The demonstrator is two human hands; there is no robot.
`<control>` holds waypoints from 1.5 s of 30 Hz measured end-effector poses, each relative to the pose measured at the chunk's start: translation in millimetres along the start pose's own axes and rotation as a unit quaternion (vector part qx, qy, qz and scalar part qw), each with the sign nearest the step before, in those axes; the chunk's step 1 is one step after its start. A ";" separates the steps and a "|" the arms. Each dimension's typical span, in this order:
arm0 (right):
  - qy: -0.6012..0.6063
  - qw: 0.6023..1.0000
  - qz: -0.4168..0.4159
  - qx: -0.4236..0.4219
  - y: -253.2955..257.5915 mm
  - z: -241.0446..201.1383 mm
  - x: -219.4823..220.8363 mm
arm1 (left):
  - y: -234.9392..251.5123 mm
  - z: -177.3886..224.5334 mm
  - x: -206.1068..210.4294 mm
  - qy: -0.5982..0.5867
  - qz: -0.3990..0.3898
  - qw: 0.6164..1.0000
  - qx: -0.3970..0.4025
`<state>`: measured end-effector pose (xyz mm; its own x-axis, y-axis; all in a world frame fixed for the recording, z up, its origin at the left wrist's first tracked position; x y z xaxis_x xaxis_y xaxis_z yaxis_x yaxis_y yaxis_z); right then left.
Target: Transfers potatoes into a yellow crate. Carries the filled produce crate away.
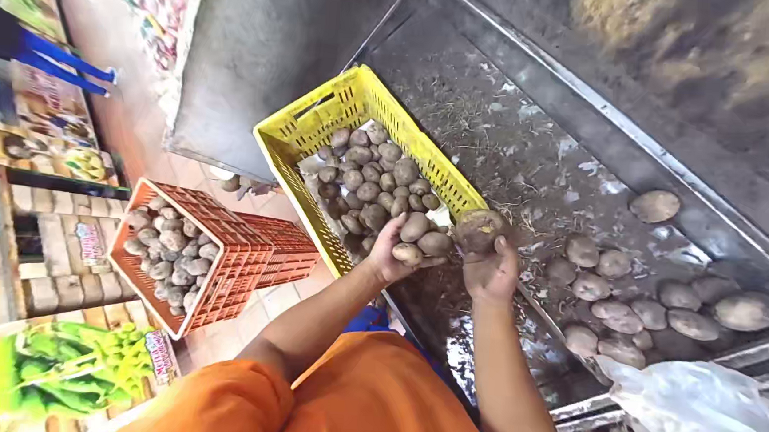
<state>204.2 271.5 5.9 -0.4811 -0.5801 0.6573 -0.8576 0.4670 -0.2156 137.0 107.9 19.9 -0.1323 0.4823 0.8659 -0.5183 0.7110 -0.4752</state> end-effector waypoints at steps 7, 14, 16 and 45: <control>-0.016 0.990 -0.001 0.139 -0.5 43.0 27.4 | -26.9 44.5 -21.8 0.003 0.017 0.997 0.072; -0.388 0.916 -0.078 0.062 1.8 20.2 22.4 | -38.8 78.6 -65.3 0.299 0.259 0.910 0.125; -0.423 0.905 -0.026 0.038 7.4 -2.9 -22.8 | -51.9 93.8 -79.6 0.381 0.350 0.843 0.146; -0.618 0.774 -0.067 0.119 12.9 -51.5 -118.5 | 99.1 -147.3 -14.4 0.075 0.093 0.986 -0.118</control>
Point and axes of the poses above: each hand's wrist, its own y-axis towards the middle knuckle, its own x-axis out of the palm, z = x × y, the point moved 4 cm from there along y, towards the middle knuckle, and after that the axes turned 12 degrees about -y, right-handed, at the moved point
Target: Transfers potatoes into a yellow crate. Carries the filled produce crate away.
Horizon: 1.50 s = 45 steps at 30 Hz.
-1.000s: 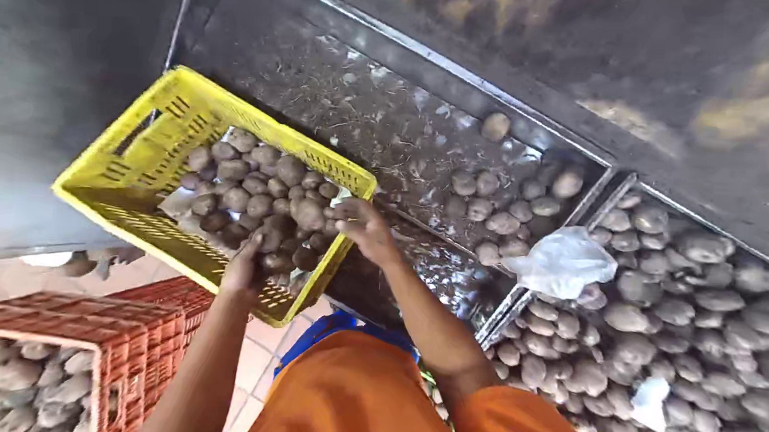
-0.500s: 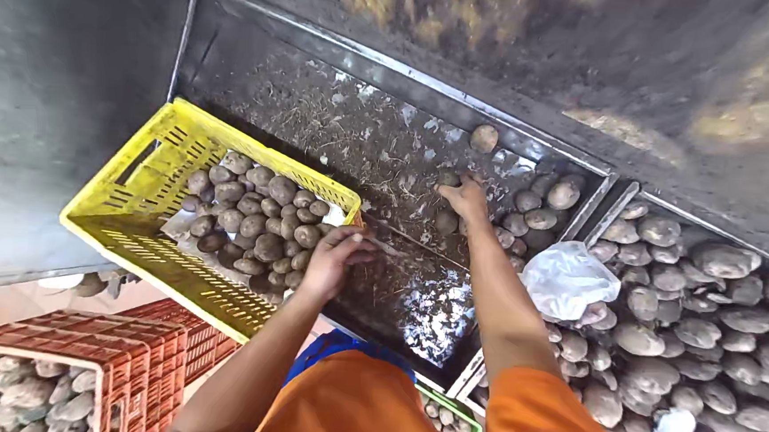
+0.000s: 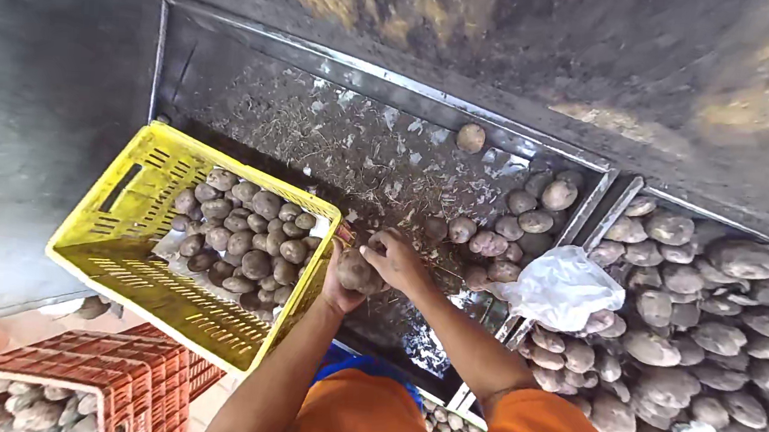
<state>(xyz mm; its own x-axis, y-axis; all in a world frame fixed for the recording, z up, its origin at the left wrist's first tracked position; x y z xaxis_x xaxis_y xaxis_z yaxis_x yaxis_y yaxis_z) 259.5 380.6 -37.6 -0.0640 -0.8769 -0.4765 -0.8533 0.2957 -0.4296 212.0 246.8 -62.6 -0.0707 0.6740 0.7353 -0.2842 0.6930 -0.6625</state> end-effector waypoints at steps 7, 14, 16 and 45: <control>-0.019 0.944 0.298 0.140 75.1 97.5 -102.9 | -22.7 5.7 -27.7 0.049 -0.086 0.993 -0.068; -0.058 0.916 0.288 0.271 172.9 178.6 -173.7 | -19.5 5.8 -23.6 0.075 -0.045 0.995 -0.038; -0.067 0.928 0.273 0.246 171.1 167.4 -164.2 | -11.4 7.8 -19.0 0.070 -0.037 0.997 0.004; -0.314 0.936 -0.011 0.159 36.0 141.9 -50.1 | -148.1 211.7 -94.5 0.636 0.290 0.685 0.206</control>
Point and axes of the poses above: each hand's wrist, its own y-axis towards the middle knuckle, its own x-axis out of the palm, z = x × y, the point moved 4 cm from there along y, towards the middle knuckle, and after that the axes turned 12 degrees about -y, right-handed, at the moved point
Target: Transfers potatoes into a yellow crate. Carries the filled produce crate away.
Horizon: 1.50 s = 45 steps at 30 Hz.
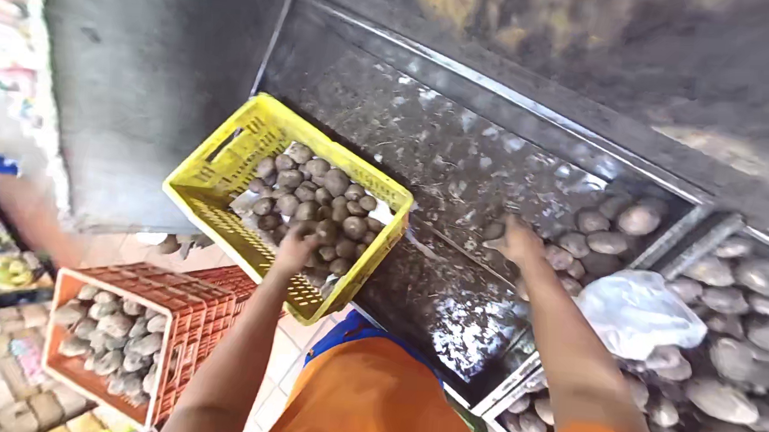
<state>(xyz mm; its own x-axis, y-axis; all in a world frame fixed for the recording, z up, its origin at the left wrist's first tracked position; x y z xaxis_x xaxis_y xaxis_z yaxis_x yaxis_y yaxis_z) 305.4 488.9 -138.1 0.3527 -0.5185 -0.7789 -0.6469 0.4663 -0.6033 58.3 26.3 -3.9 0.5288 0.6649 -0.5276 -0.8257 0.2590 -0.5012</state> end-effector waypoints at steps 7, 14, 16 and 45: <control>-0.071 0.996 0.041 0.026 -1.4 9.4 13.5 | -37.0 -14.7 22.6 0.048 -0.163 0.985 0.036; -0.096 0.983 0.127 0.086 -19.0 -9.8 37.8 | -44.5 -34.5 14.7 0.048 -0.254 0.966 -0.013; -0.108 0.975 0.166 0.098 -27.6 -8.2 49.3 | -41.8 -35.2 13.9 0.039 -0.256 0.966 -0.024; 0.635 0.751 0.114 -0.142 -158.3 -330.1 -8.5 | -7.9 -10.9 28.2 -0.584 -0.301 0.732 -0.181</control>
Point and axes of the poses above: each hand's wrist, its own y-axis towards the middle knuckle, its own x-axis out of the palm, z = x × y, the point moved 4 cm from there along y, towards the middle knuckle, and after that the axes turned 12 degrees about -y, right-handed, at the moved point
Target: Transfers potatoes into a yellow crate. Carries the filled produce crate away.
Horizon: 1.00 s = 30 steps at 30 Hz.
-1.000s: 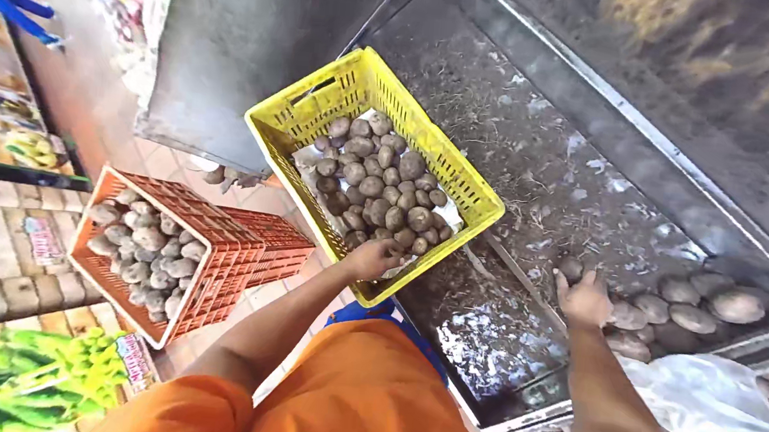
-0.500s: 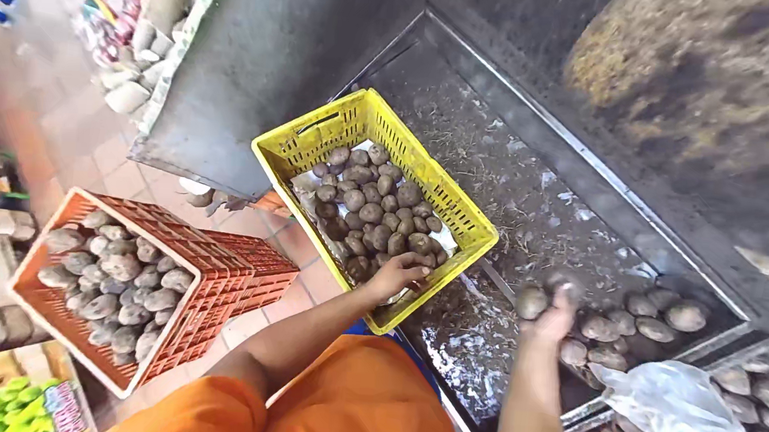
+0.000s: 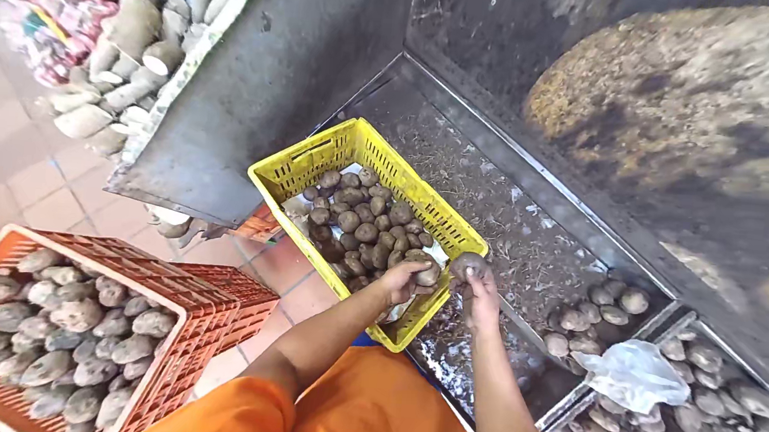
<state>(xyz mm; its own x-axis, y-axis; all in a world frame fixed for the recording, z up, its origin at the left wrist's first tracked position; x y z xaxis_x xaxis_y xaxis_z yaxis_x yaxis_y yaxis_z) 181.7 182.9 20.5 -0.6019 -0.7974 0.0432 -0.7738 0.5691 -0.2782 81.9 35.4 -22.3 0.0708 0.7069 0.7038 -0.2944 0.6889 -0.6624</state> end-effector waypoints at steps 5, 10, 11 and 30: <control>-0.013 0.998 0.003 0.056 -13.0 7.6 3.7 | -8.7 23.5 -1.9 0.177 -0.093 0.969 0.148; -0.003 0.999 -0.042 0.032 -22.5 6.4 -1.2 | -17.6 42.7 2.0 0.297 -0.137 0.913 0.244; -0.006 0.998 -0.048 0.030 -23.7 6.7 -2.1 | -17.7 43.6 3.2 0.307 -0.145 0.906 0.253; -0.403 0.767 0.449 0.216 -93.5 68.4 -318.7 | -30.5 22.5 -6.1 0.505 0.085 0.810 0.285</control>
<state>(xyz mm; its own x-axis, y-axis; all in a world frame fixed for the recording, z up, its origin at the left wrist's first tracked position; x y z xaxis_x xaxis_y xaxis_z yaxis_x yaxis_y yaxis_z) 459.4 370.1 -32.9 -0.4017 -0.0858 -0.9117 0.1243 0.9813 -0.1471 69.0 6.5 -0.6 0.6419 0.7529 -0.1451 -0.7538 0.5850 -0.2992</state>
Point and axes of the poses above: each hand's wrist, its own y-axis towards the middle knuckle, its own x-axis out of the palm, z = x × y, the point moved 4 cm from there along y, towards the middle knuckle, and after that the axes turned 12 degrees about -y, right-handed, at the moved point
